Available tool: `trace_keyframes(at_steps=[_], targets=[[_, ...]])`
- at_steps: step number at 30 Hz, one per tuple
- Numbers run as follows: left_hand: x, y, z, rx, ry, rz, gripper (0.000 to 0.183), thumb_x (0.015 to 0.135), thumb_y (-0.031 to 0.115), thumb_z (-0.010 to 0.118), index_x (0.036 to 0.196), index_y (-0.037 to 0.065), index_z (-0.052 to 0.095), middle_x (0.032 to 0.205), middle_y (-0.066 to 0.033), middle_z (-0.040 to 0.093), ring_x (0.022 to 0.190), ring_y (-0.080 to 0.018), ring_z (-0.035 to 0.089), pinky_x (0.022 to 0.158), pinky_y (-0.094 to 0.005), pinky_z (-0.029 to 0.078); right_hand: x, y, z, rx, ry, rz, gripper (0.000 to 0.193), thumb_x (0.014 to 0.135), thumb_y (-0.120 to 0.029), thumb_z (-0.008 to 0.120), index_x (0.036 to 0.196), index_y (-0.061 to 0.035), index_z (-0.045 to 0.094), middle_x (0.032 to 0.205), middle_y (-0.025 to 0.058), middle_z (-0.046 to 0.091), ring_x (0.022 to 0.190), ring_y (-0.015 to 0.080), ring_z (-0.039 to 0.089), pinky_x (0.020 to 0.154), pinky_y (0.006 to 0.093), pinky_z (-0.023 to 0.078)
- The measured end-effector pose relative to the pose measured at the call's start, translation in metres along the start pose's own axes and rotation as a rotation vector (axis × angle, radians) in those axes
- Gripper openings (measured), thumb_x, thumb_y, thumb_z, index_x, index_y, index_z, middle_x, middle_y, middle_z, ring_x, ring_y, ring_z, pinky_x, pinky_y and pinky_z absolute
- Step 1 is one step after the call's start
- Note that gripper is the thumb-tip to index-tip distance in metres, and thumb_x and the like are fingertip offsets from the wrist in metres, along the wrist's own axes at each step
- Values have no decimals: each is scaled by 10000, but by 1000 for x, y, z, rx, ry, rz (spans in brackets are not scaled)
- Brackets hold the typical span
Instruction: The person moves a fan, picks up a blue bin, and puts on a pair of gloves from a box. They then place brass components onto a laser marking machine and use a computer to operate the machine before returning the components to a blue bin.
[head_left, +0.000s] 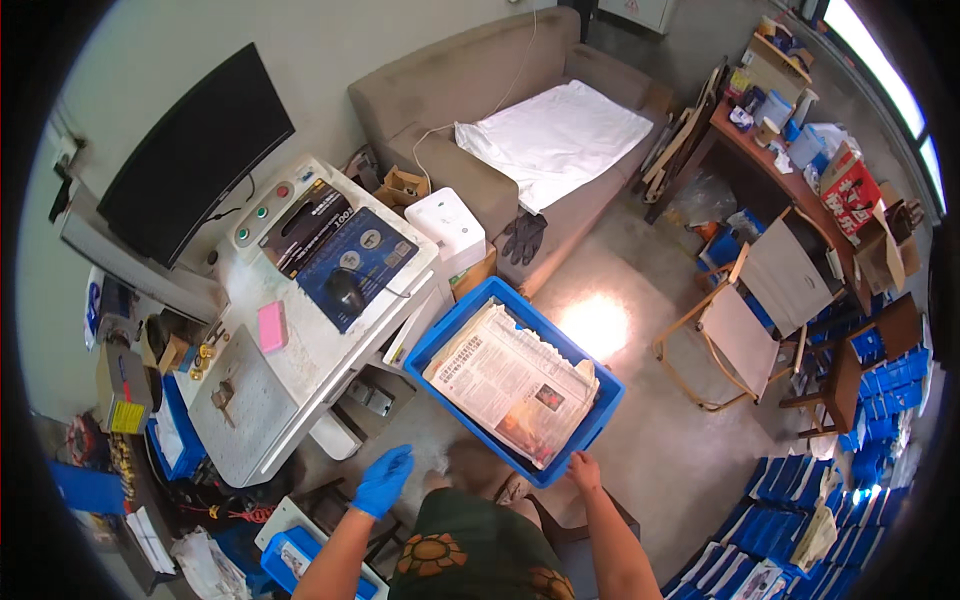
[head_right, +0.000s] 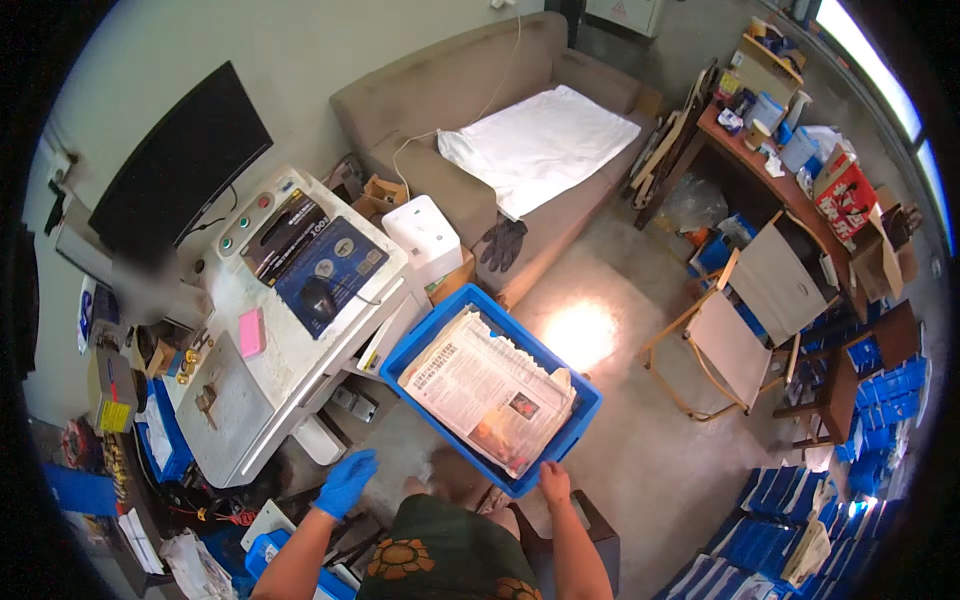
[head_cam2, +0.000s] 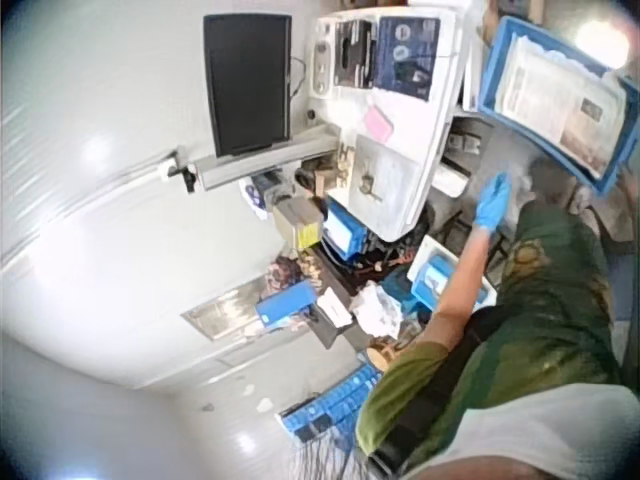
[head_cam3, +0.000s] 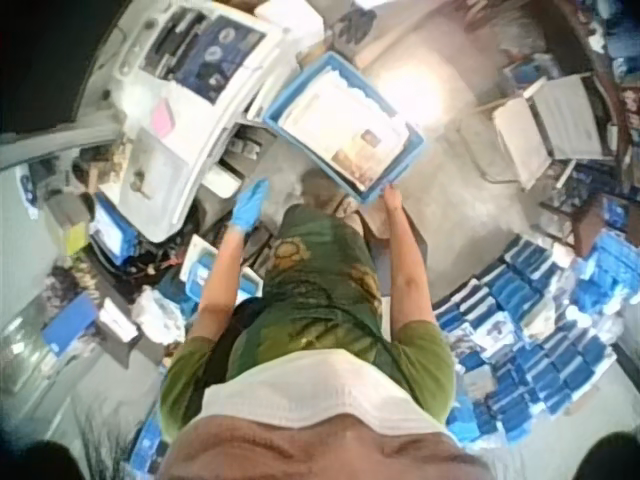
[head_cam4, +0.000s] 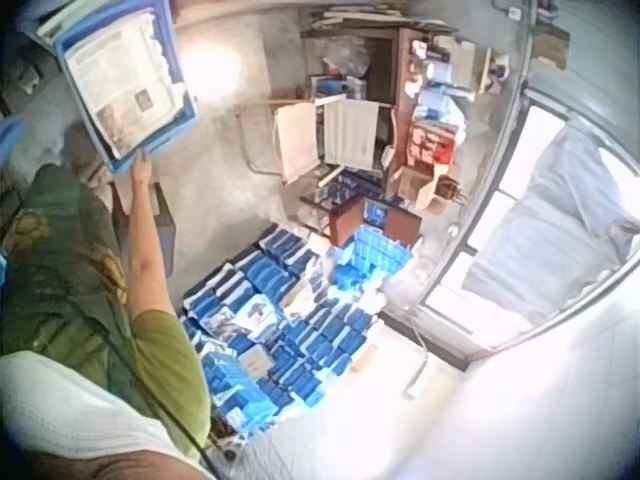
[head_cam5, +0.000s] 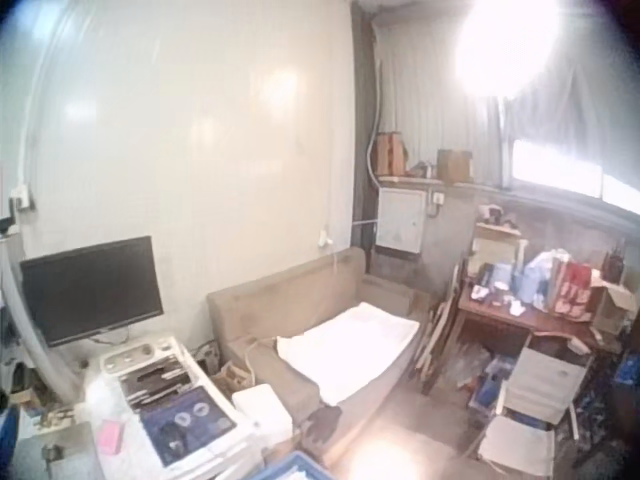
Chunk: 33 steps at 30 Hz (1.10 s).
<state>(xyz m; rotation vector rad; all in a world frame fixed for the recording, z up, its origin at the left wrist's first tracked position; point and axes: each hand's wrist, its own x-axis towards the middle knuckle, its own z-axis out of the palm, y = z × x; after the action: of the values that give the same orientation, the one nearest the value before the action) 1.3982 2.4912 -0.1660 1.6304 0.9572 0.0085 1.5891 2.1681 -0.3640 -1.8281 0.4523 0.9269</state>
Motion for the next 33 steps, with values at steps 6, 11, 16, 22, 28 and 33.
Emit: trace_keyframes(at_steps=[6, 11, 16, 22, 28, 33], targets=[[129, 18, 40, 139, -108, -18, 478, 845, 269, 582, 1237, 24, 457, 1176, -165, 539, 1027, -239, 559, 880, -325, 434, 50, -66, 38, -143, 187, 28, 514, 809, -279, 557, 1195, 46, 462, 1070, 181, 571, 916, 242, 576, 776, 318, 465], [196, 1, 65, 463, -113, 170, 676, 808, 348, 597, 1303, -28, 333, 1293, -273, 378, 1203, -377, 375, 1001, -399, 310, 63, -8, 47, 89, 300, 129, 535, 821, -298, 543, 1192, 74, 446, 1105, 209, 554, 964, 246, 556, 802, 334, 435], [251, -38, 59, 634, -89, 171, 806, 778, 372, 615, 1333, -68, 230, 1352, -317, 245, 1278, -429, 217, 1057, -440, 208, 56, -32, 77, 221, 221, 244, 533, 845, -392, 534, 1151, 43, 508, 1101, 162, 572, 987, 242, 549, 838, 344, 421], [283, -46, 82, 870, -106, 127, 840, 726, 361, 685, 1302, -83, 264, 1299, -299, 345, 1221, -383, 349, 1015, -404, 298, 58, -24, 94, 145, 274, 322, 685, 775, -506, 587, 1152, 57, 484, 1118, 220, 555, 1059, 305, 527, 882, 354, 411], [310, -22, 83, 253, 67, 4, 727, 614, 210, 793, 1162, -47, 391, 1014, -186, 570, 849, -255, 591, 761, -351, 473, 55, -54, 108, 190, 403, 328, 740, 722, -528, 637, 1134, 65, 476, 1111, 228, 554, 1067, 316, 530, 883, 355, 419], [344, -42, 47, 430, -87, -211, 564, 658, 404, 736, 984, -41, 615, 930, -160, 637, 838, -257, 608, 755, -368, 469, 68, -59, 120, 182, 286, 315, 745, 677, -528, 673, 1145, 32, 523, 1111, 198, 574, 1051, 296, 552, 869, 350, 437]])
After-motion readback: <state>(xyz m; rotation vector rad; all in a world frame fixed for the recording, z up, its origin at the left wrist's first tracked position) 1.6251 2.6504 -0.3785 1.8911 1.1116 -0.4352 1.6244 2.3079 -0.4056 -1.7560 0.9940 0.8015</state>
